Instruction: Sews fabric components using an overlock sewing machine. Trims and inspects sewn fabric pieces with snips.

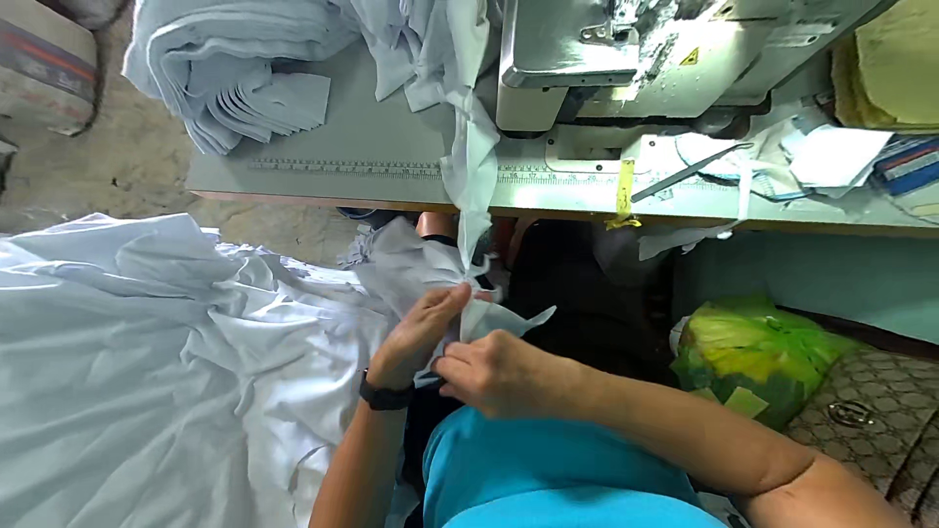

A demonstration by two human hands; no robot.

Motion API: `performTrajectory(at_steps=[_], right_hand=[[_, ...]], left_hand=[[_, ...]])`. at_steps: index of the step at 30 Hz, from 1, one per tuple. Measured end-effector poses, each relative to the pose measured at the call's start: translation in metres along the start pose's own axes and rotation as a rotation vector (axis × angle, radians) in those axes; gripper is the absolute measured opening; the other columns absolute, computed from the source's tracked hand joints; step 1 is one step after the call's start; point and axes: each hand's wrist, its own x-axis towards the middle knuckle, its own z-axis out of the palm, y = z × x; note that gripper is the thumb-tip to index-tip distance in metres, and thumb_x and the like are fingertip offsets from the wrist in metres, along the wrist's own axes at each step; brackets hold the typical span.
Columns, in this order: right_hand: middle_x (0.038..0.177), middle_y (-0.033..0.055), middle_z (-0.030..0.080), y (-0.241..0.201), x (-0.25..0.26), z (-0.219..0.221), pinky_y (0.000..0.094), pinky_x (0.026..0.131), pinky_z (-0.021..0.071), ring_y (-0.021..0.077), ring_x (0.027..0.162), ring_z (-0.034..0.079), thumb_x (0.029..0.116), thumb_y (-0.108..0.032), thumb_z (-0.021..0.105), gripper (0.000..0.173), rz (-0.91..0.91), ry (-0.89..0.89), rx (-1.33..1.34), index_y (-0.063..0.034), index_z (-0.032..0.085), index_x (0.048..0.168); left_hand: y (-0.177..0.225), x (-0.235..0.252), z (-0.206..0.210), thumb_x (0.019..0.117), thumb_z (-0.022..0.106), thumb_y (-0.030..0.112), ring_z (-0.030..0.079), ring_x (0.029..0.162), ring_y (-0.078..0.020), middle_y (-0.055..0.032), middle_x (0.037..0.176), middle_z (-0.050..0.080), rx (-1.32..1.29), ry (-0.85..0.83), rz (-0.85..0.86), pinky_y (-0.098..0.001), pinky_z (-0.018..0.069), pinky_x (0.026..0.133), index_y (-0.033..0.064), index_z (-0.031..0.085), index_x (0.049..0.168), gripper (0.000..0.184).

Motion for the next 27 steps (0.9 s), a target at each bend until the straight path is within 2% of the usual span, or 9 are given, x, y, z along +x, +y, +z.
performTrajectory(at_steps=[3,5,8,11,13,16,20,25,27], right_hand=[[0.089,0.0097,0.071,0.002,0.007,-0.014,0.0343,0.073,0.0579,0.0189,0.080,0.069,0.0942,-0.023,0.071,0.024,-0.009,-0.083,0.359,-0.0015,0.074,0.103],[0.094,0.0088,0.072,0.012,0.026,-0.038,0.0268,0.079,0.0570,0.0109,0.086,0.068,0.0939,-0.020,0.070,0.025,0.023,0.029,0.529,0.0019,0.073,0.106],[0.092,0.0135,0.072,0.042,0.061,-0.061,0.0277,0.074,0.0561,0.0140,0.079,0.068,0.0948,-0.009,0.066,0.019,0.152,0.176,0.371,0.0060,0.073,0.105],[0.089,0.0114,0.070,0.069,0.065,-0.069,0.0266,0.072,0.0531,0.0108,0.077,0.065,0.0987,-0.011,0.061,0.019,0.279,0.069,0.362,0.0047,0.072,0.104],[0.087,0.0067,0.069,0.072,0.052,-0.077,0.0185,0.067,0.0515,0.0033,0.073,0.061,0.0959,-0.012,0.064,0.018,0.200,0.030,0.384,0.0029,0.072,0.102],[0.085,0.0066,0.068,0.071,0.027,-0.081,0.0204,0.068,0.0519,0.0083,0.075,0.062,0.0931,-0.016,0.067,0.021,0.040,0.040,0.184,0.0014,0.074,0.101],[0.084,0.0119,0.070,0.071,-0.002,-0.073,0.0288,0.072,0.0566,0.0183,0.075,0.068,0.0979,-0.010,0.058,0.021,0.098,0.173,-0.064,0.0026,0.074,0.099],[0.098,0.0043,0.069,0.058,-0.018,-0.069,0.0140,0.078,0.0523,0.0017,0.085,0.063,0.1015,-0.025,0.062,0.029,0.293,0.265,0.152,-0.0012,0.073,0.115],[0.092,-0.0030,0.067,0.045,-0.019,-0.069,0.0094,0.061,0.0490,-0.0043,0.071,0.058,0.0999,-0.023,0.066,0.027,0.433,0.248,0.440,-0.0045,0.072,0.120]], left_hand=[[0.000,-0.005,0.001,0.1081,0.041,0.014,0.070,0.088,-0.0091,-0.0028,0.094,0.075,-0.159,-0.007,-0.027,-0.0283,0.0588,0.082,0.0062,0.073,0.095,0.035],[0.002,-0.022,-0.001,0.1050,0.048,0.013,0.066,0.078,0.0015,0.0095,0.083,0.072,-0.026,0.042,0.042,-0.0194,0.0562,0.074,0.0159,0.072,0.090,0.028],[0.008,-0.043,-0.006,0.1070,0.047,0.014,0.065,0.083,0.0014,0.0099,0.088,0.070,0.226,-0.005,0.127,-0.0206,0.0555,0.080,0.0113,0.071,0.096,0.026],[0.023,-0.069,-0.020,0.1081,0.043,0.017,0.064,0.078,0.0021,0.0108,0.083,0.069,0.347,0.124,0.183,-0.0188,0.0551,0.074,0.0139,0.069,0.092,0.031],[0.024,-0.084,-0.033,0.1067,0.048,0.024,0.065,0.076,0.0014,0.0112,0.081,0.070,0.262,0.156,0.245,-0.0189,0.0555,0.073,0.0199,0.072,0.087,0.031],[0.016,-0.085,-0.046,0.1037,0.052,0.029,0.064,0.074,0.0033,0.0146,0.076,0.068,0.234,0.135,0.382,-0.0180,0.0541,0.073,0.0256,0.071,0.078,0.032],[0.007,-0.076,-0.052,0.1015,0.051,0.021,0.061,0.076,0.0035,0.0135,0.071,0.062,0.379,0.038,0.507,-0.0253,0.0499,0.094,0.0193,0.062,0.071,0.032],[0.005,-0.071,-0.044,0.0980,0.052,0.014,0.063,0.079,-0.0068,-0.0025,0.067,0.059,0.760,-0.063,0.682,-0.0364,0.0422,0.108,0.0069,0.050,0.064,0.034],[0.008,-0.073,-0.035,0.0956,0.053,0.012,0.058,0.070,-0.0119,-0.0045,0.062,0.053,0.873,-0.109,0.702,-0.0395,0.0417,0.104,0.0079,0.048,0.063,0.034]])
